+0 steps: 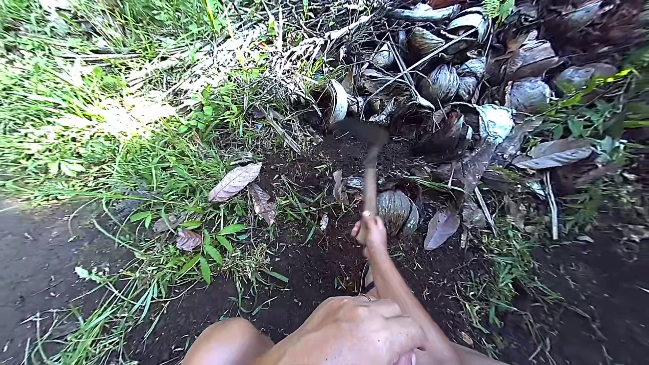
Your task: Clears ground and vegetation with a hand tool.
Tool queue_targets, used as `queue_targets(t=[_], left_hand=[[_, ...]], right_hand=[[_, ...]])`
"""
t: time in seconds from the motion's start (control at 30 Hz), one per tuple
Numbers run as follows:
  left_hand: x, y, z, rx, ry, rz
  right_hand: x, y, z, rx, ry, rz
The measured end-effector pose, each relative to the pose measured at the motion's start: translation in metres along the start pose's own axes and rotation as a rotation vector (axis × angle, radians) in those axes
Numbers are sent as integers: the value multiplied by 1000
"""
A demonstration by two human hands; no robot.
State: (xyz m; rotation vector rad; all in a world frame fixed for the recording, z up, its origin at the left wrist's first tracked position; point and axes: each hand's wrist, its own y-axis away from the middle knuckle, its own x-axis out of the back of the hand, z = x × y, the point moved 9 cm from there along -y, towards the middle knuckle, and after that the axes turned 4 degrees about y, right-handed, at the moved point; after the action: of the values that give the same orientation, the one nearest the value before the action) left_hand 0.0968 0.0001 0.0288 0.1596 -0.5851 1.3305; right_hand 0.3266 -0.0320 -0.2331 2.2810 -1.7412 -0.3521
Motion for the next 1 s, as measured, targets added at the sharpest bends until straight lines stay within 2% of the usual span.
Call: queue_targets(t=[0.1,0.2,0.23,0.3,0.37,0.4,0.47,0.53,0.63,0.73,0.87,0.93,1.0], left_hand=[[4,2,0,11,22,7],[5,0,0,17,35,4],[5,-2,-2,24,31,6],[3,-5,-6,40,22,9],[0,-9,-8,39,12,-3],[-2,-10,-8,35,8,-8],[-1,-12,-10,25,-7,-6],[-6,-11,-8,4,-13,-11],[-8,-12,-3,-26,-30,-19],[-7,-7,4,-50,-28,4],[-4,-2,4,-38,-39,6],[-3,0,3,-24,-28,-3],[-2,0,5,-7,-1,-11]], right_hand=[[-1,-36,-70,192,-407,142],[-29,-66,-88,190,-699,263],[-43,-73,-75,145,-705,271],[-73,-76,-12,-39,-499,184],[-88,-47,68,-294,-138,-46],[-88,-25,98,-404,-52,-141],[-74,16,123,-512,49,-217],[-38,56,140,-555,186,-246],[5,68,150,-508,267,-175],[18,58,117,-372,184,-71],[20,16,14,-32,-23,105],[11,-4,-40,111,-199,212],[-9,-26,-75,194,-403,289]])
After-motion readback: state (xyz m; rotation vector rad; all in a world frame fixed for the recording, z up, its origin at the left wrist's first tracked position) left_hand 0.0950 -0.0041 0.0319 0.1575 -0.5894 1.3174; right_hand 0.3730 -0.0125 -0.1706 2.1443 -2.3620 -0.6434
